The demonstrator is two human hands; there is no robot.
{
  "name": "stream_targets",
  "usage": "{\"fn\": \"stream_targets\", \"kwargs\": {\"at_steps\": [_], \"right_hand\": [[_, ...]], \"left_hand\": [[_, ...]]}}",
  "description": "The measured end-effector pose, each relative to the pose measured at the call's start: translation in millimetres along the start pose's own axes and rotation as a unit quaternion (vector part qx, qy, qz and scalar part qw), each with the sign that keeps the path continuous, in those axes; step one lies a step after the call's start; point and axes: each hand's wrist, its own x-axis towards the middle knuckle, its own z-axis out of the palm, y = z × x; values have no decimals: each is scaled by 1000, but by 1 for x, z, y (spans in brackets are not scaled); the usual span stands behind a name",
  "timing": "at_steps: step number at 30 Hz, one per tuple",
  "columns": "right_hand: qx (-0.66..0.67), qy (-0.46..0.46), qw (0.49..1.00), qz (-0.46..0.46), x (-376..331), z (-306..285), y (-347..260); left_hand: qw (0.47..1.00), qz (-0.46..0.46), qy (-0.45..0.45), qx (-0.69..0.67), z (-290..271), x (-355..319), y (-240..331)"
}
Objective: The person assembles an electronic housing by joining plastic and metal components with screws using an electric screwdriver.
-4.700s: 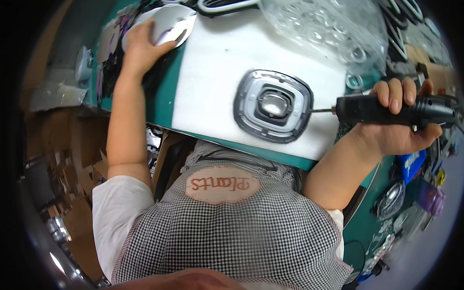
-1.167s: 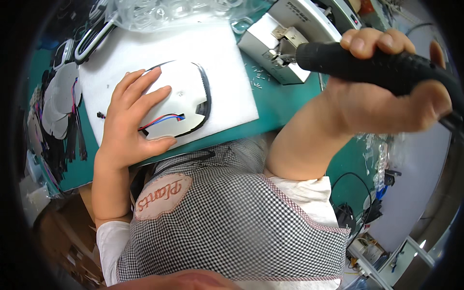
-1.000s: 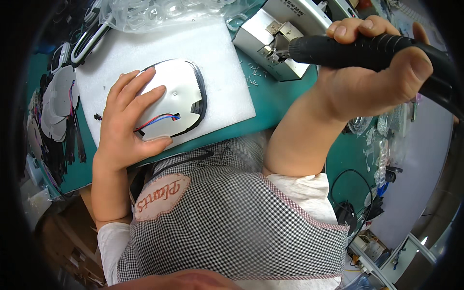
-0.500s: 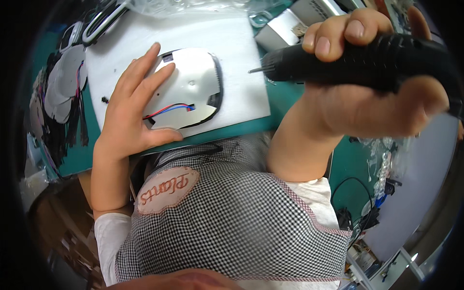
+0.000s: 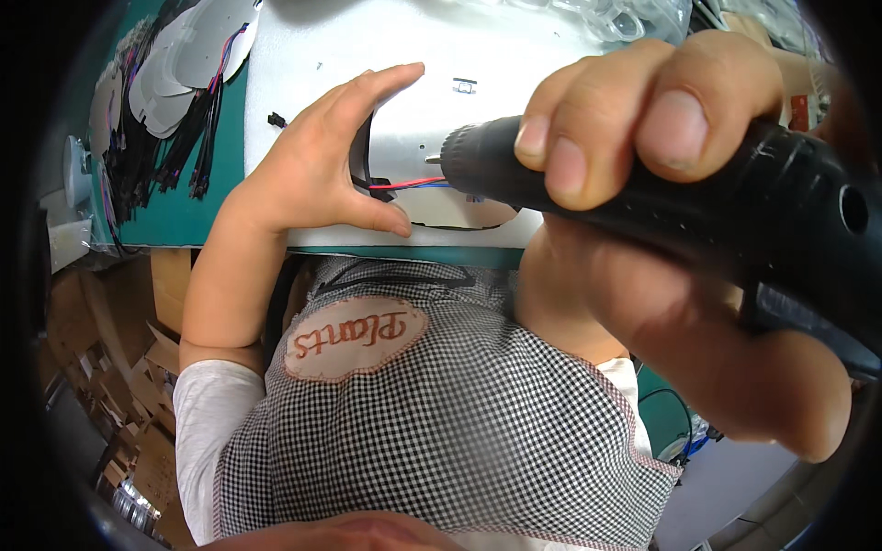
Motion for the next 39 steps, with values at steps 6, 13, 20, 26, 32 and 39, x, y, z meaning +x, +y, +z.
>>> {"fn": "stream_targets", "kwargs": {"at_steps": [6,13,20,26,32,39], "right_hand": [[-6,-55,998,13,5,-5,12],[-26,-30,999,7,6,8,23],[-56,18,997,-49,17,58,36],[-128,-77,989,-1,31,64,30],[-42,-147,988,12,40,53,37],[-4,-95,995,-22,33,33,41]], "left_hand": [[1000,17,-5,11,0,2,-7],[999,36,12,6,1,2,-9],[1000,12,5,-11,2,1,-9],[1000,12,5,-2,0,1,-8],[1000,15,0,-9,1,-1,-8],[999,41,20,-11,-1,2,-6]]}}
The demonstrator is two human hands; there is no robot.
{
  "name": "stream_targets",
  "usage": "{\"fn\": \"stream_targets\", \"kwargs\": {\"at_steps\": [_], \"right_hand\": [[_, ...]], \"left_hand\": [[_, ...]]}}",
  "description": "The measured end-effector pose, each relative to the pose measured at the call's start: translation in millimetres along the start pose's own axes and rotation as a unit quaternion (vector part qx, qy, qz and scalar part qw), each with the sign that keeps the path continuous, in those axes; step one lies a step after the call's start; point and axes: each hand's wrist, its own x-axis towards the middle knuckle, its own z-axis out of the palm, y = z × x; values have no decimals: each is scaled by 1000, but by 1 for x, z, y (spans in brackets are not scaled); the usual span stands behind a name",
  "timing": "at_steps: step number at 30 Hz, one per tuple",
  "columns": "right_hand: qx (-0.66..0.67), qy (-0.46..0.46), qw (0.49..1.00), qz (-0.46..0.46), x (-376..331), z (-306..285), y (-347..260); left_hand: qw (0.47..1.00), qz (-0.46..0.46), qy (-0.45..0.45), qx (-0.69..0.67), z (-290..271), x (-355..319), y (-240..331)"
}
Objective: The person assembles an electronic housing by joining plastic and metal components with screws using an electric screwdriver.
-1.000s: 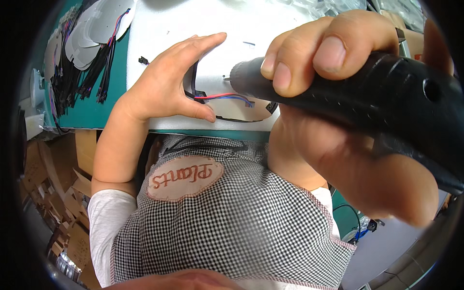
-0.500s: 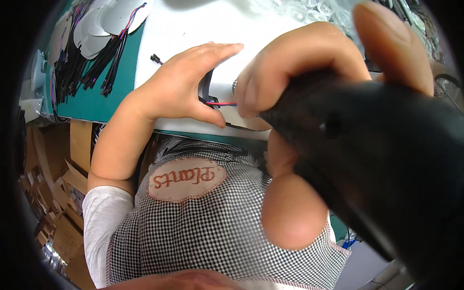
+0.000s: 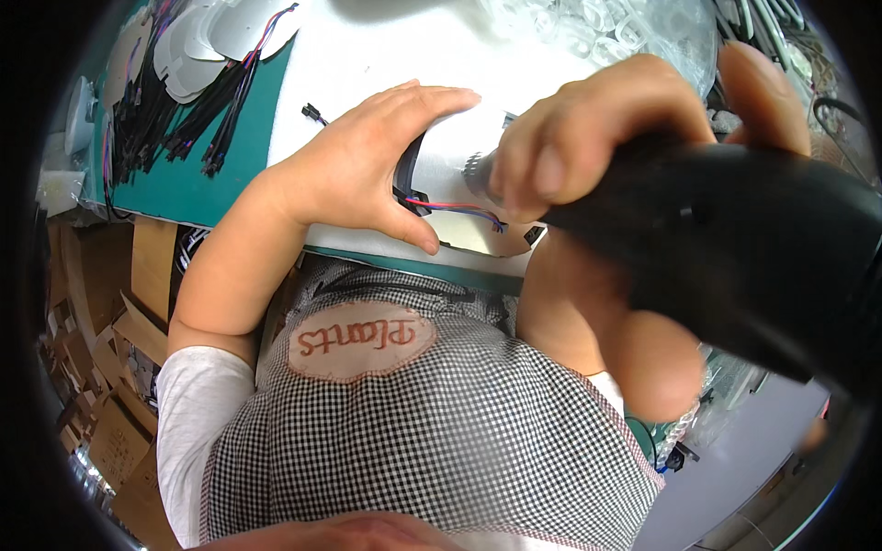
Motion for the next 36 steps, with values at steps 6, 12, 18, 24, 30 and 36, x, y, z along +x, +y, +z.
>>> {"fn": "stream_targets", "kwargs": {"at_steps": [6,12,18,24,30,36], "right_hand": [[62,7,998,5,-3,-4,-1],[72,-10,997,14,-3,-6,-1],[-5,-117,992,56,5,-19,-12],[4,-134,991,26,15,-11,1],[92,-33,995,37,7,4,11],[68,-126,989,46,5,-27,-12]], "left_hand": [[1000,14,11,1,3,1,-4],[999,26,12,25,7,-2,-5],[998,43,20,39,8,-2,-7],[998,36,22,46,8,-4,-5],[999,23,17,40,10,-2,-4],[1000,-7,10,23,11,-6,-4]]}}
